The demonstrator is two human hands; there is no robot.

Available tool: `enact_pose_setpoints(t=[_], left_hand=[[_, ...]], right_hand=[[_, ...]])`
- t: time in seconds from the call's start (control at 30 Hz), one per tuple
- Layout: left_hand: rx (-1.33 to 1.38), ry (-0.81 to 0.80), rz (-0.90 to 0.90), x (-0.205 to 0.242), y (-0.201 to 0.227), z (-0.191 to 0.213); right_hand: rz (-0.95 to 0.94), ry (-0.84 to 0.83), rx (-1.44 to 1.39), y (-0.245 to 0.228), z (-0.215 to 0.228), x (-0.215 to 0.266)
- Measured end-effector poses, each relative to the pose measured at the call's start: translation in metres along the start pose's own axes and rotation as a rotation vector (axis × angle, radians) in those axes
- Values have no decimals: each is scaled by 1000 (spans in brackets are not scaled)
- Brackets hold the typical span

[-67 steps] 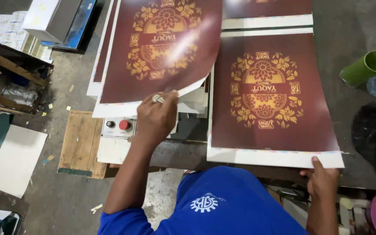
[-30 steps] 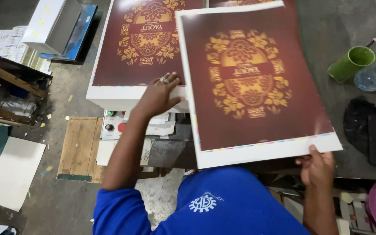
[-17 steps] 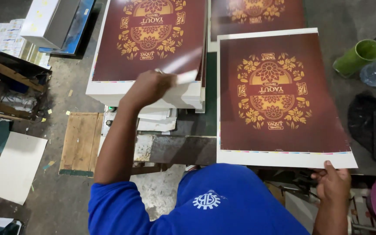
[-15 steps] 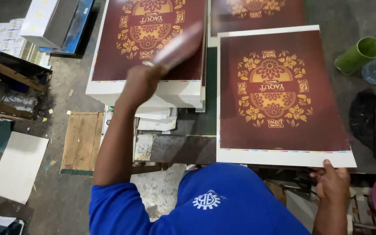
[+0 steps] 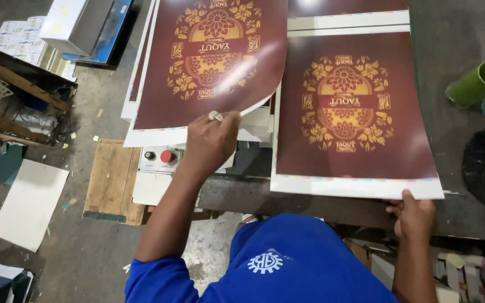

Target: The person repeatedly picks up large, maroon-colored printed sheets from a stack on a machine and places them onto a separate stack on the right side of the table. The person handles the sheets by hand, moving them one by one in a repetitive motion.

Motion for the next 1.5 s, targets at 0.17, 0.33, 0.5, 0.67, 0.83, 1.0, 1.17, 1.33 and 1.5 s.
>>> enact_pose_setpoints(t=[0.17, 0.33, 0.5, 0.67, 0.83, 1.0, 1.17, 1.33, 1.5], left_hand=[[10, 4, -9, 6, 11, -7], [134, 35, -61, 13, 38, -14], [307, -168, -201, 22, 76, -66], [405, -211, -256, 14, 114, -95], [356, -215, -286, -6, 89, -71], [61, -331, 155, 6, -24, -73], [52, -303, 98, 17, -98, -71], [5, -455, 74, 8, -105, -67], [152, -538, 201, -3, -109, -53]], right_hand=[[-114, -63, -40, -24, -17, -30], [-172, -78, 73, -49, -45, 9], [-82, -419, 53, -82, -115, 55], [203, -909, -198, -33, -141, 55], [-15, -758, -376, -123, -123, 82], [125, -311, -337, -94, -59, 56], [121, -101, -251, -33, -2, 28], [57, -52, -266, -19, 32, 32], [13, 8, -208, -1, 61, 39]])
Point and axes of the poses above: each hand's wrist, its own x-axis away from the middle knuckle, its own z-axis out of the back of the hand, y = z × x, the point moved 3 cm from there along -x, towards the middle knuckle, and after that the axes turned 13 degrees about x, right-handed, at the moved point
